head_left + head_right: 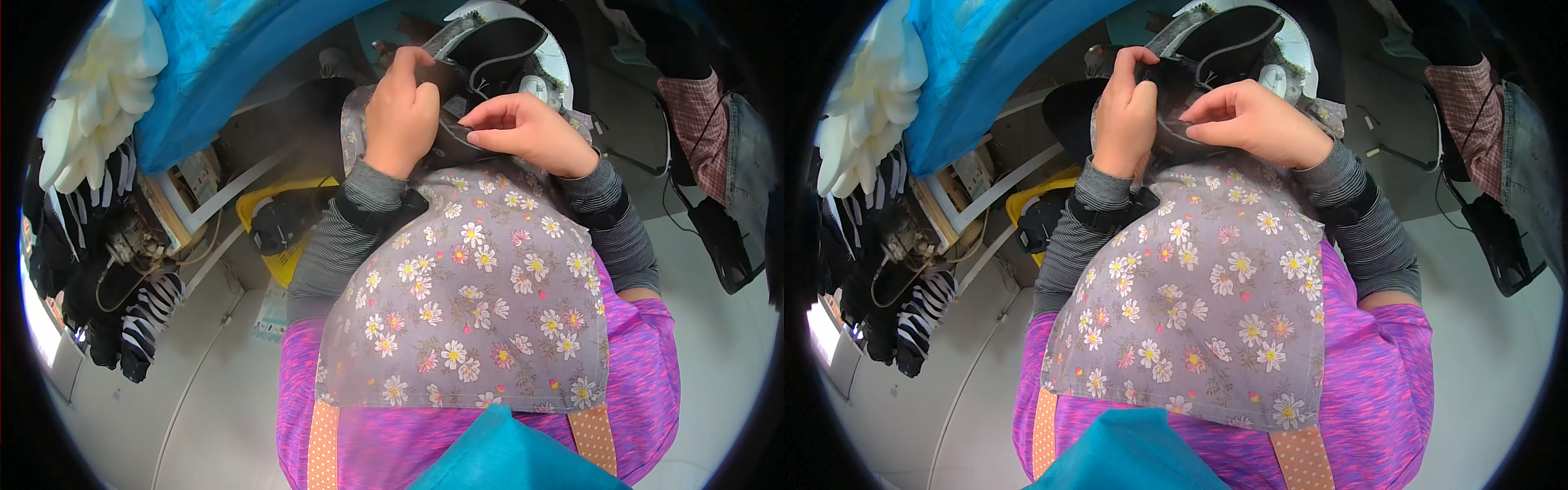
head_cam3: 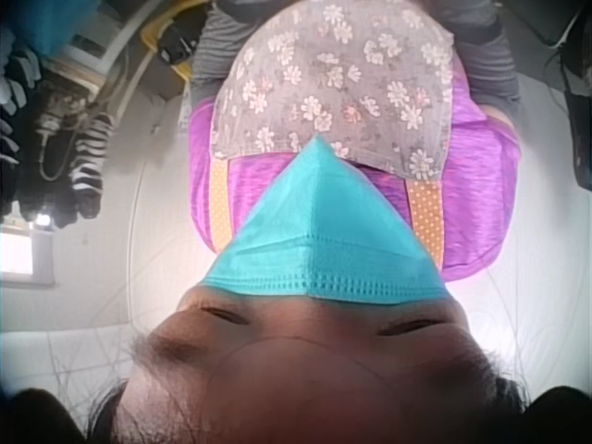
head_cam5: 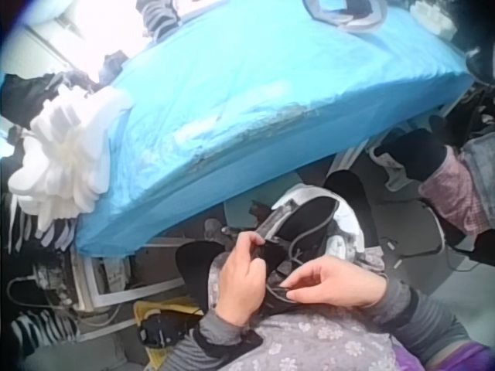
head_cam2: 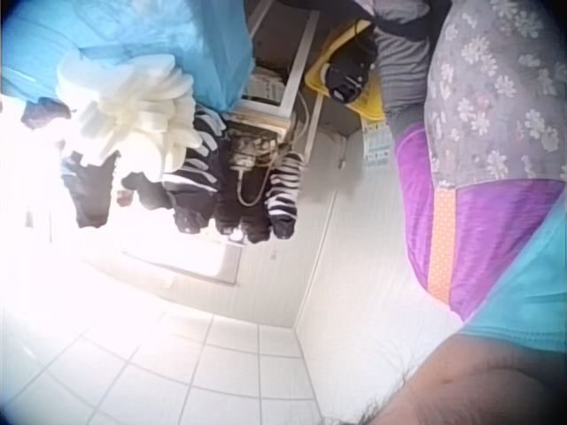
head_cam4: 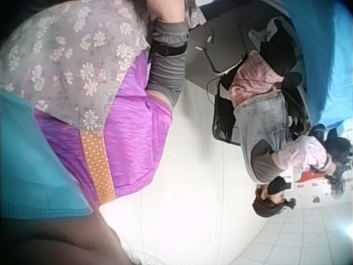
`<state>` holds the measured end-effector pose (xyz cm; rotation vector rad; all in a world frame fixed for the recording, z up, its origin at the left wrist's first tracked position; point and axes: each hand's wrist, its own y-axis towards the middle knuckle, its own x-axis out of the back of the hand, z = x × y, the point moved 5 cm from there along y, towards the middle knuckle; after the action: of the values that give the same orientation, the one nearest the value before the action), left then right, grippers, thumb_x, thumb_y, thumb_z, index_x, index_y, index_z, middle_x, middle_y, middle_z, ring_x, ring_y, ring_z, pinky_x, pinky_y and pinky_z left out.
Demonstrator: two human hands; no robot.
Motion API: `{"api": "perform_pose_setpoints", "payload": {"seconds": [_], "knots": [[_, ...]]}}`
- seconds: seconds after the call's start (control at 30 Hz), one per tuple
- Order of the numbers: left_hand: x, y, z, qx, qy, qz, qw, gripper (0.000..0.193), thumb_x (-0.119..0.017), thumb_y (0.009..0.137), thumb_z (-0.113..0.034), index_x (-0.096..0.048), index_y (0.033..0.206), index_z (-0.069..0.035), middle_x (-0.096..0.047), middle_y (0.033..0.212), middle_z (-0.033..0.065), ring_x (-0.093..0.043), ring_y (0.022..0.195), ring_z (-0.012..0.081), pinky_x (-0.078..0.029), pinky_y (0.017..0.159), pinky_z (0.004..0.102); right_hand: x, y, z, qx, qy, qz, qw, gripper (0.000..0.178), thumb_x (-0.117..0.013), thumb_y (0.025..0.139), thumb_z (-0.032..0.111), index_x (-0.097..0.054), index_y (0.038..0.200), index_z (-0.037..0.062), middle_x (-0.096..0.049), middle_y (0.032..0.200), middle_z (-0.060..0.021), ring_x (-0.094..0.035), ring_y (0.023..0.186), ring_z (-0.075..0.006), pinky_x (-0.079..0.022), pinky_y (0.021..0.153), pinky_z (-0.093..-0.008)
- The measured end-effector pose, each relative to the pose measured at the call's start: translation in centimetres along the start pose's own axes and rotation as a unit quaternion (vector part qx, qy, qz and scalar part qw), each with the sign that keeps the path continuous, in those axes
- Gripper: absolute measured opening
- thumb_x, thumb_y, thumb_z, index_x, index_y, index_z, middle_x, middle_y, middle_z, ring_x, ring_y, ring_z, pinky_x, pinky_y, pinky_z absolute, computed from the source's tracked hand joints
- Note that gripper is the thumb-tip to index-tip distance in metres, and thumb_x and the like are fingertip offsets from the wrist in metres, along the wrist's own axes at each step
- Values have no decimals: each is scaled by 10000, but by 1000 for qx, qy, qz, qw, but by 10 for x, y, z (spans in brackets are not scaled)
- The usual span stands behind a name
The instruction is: The person inserts a white lining into a black shoe upper by hand, turns the item over, and places it into a yellow basket before picking up a white foam component.
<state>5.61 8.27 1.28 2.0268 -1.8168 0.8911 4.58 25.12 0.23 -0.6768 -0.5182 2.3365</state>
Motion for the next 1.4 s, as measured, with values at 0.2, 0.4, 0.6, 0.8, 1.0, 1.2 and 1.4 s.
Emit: {"api": "perform_pose_setpoints", "payload": {"seconds": [0.2, 0.4, 0.6, 0.8, 1.0, 1.2, 1.4], "knots": [[2, -1, -5, -13, 14, -1, 1000, 303, -457, 819, -143, -525, 1108, -85, -644, 1036, 178, -596, 970, 414, -468, 828, 481, 1, 2, -11, 17, 29, -71, 997, 189, -674, 884, 113, -698, 1009, -28, -675, 857, -8, -589, 781, -53, -476, 700, -203], [-1, -2, -17, -29, 45, 32, 998, 293, -459, 819, -146, -520, 1098, -85, -645, 1016, 175, -600, 961, 408, -470, 820, 483, 6, 0, -10, -8, 79, -113, 990, 160, -657, 894, 111, -697, 973, -23, -667, 854, -3, -578, 780, -45, -470, 707, -193], [2, 3, -9, -13, 26, -1, 1000, 270, -459, 819, -143, -518, 1078, -93, -647, 993, 182, -604, 932, 423, -476, 788, 498, -10, -10, 1, 92, 32, -83, 992, 141, -656, 901, 83, -687, 981, -30, -671, 848, -3, -602, 778, -53, -498, 701, -212], [0, 3, -10, -9, 31, -2, 999, 307, -429, 827, -164, -531, 1105, -83, -624, 965, 216, -589, 858, 408, -459, 771, 444, -8, -12, 7, 137, -68, -64, 986, 155, -649, 904, 81, -680, 1006, -32, -686, 859, -40, -618, 776, -77, -500, 689, -224], [0, 4, -8, -10, 45, 1, 999, 265, -459, 824, -142, -519, 1075, -84, -651, 1004, 190, -606, 932, 429, -477, 787, 505, -11, -12, 11, 224, -150, -71, 960, 166, -637, 915, 96, -680, 1013, -31, -688, 893, -67, -626, 778, -106, -503, 681, -241], [0, 4, -11, -4, 58, -6, 998, 263, -459, 828, -145, -514, 1077, -80, -648, 1010, 196, -607, 935, 429, -475, 788, 508, -16, -11, 16, 161, -76, -83, 981, 162, -663, 899, 133, -684, 941, -21, -677, 802, -74, -617, 700, -131, -487, 630, -269], [1, 8, 5, -32, 89, 49, 994, 313, -419, 938, -175, -466, 1217, -42, -552, 1228, 156, -597, 980, 352, -468, 819, 408, -27, -12, 40, 248, -244, -193, 918, 167, -711, 831, 147, -648, 791, -3, -634, 723, -92, -615, 641, -193, -482, 591, -303]]}}
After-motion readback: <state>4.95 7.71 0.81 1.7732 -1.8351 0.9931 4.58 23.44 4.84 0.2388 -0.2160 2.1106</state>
